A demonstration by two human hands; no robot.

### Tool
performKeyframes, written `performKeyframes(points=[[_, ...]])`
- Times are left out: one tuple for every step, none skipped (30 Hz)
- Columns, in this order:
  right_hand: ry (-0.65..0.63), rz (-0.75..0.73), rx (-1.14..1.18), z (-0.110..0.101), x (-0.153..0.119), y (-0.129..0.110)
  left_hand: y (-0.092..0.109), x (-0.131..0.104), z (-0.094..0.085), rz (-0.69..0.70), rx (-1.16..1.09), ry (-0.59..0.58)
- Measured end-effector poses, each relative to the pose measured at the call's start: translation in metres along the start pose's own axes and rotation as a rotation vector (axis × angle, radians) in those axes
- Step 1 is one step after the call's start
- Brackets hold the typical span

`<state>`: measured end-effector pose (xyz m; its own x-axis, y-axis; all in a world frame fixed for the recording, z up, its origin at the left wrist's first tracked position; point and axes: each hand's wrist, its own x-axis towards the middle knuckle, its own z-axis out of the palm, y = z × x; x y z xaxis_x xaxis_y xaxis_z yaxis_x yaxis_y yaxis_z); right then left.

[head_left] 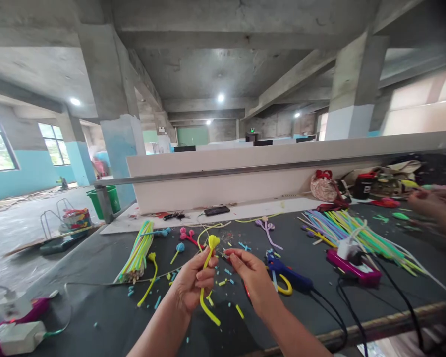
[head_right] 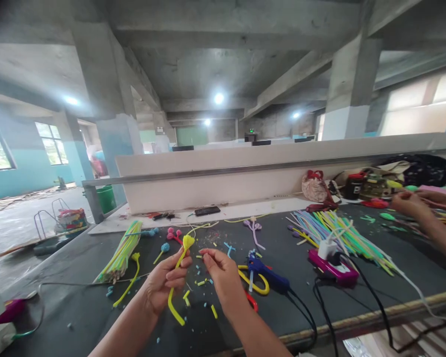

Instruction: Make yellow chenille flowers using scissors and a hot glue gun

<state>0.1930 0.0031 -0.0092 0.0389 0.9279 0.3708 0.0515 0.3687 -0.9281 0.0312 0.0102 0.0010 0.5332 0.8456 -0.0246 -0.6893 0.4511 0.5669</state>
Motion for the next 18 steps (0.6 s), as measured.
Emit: performKeyframes(points=[[-0.01,-0.001,0.019,0.001,-0.001,-0.001,-0.002,0.003,0.0,0.008,0.04,0.0],[-0.016,-0.005,0.037,0.002,-0.002,-0.003,-0.004,0.006,0.0,0.019,0.086,0.001],[-0.017,-0.012,0.051,0.002,-0.002,-0.004,-0.007,0.01,0.0,0.029,0.13,0.004],[-0.013,-0.021,0.063,0.002,-0.001,-0.004,-0.009,0.013,-0.001,0.041,0.168,0.007],[-0.005,-0.03,0.071,0.002,0.0,-0.004,-0.011,0.018,-0.002,0.051,0.196,0.01],[0.005,-0.037,0.075,0.002,0.001,-0.003,-0.014,0.022,-0.003,0.06,0.216,0.013],[0.017,-0.044,0.076,0.001,0.002,-0.002,-0.016,0.025,-0.004,0.067,0.23,0.016],[0.03,-0.05,0.075,0.0,0.004,-0.001,-0.018,0.029,-0.004,0.077,0.25,0.022],[0.042,-0.056,0.073,-0.001,0.006,0.001,-0.02,0.032,-0.005,0.088,0.272,0.027],[0.054,-0.061,0.071,-0.002,0.007,0.002,-0.021,0.035,-0.005,0.099,0.295,0.032],[0.066,-0.064,0.07,-0.003,0.009,0.004,-0.023,0.037,-0.005,0.111,0.318,0.037],[0.078,-0.066,0.072,-0.003,0.01,0.005,-0.024,0.039,-0.005,0.121,0.34,0.04],[0.088,-0.064,0.078,-0.003,0.01,0.006,-0.025,0.04,-0.004,0.131,0.361,0.042],[0.093,-0.059,0.088,-0.003,0.011,0.007,-0.025,0.041,-0.004,0.139,0.38,0.043],[0.094,-0.05,0.103,-0.003,0.011,0.008,-0.026,0.041,-0.005,0.149,0.396,0.044],[0.089,-0.038,0.121,-0.002,0.011,0.01,-0.026,0.042,-0.005,0.16,0.408,0.046],[0.079,-0.022,0.143,-0.001,0.011,0.011,-0.026,0.042,-0.007,0.172,0.417,0.051],[0.067,-0.005,0.166,0.001,0.011,0.013,-0.026,0.042,-0.008,0.183,0.422,0.057]])
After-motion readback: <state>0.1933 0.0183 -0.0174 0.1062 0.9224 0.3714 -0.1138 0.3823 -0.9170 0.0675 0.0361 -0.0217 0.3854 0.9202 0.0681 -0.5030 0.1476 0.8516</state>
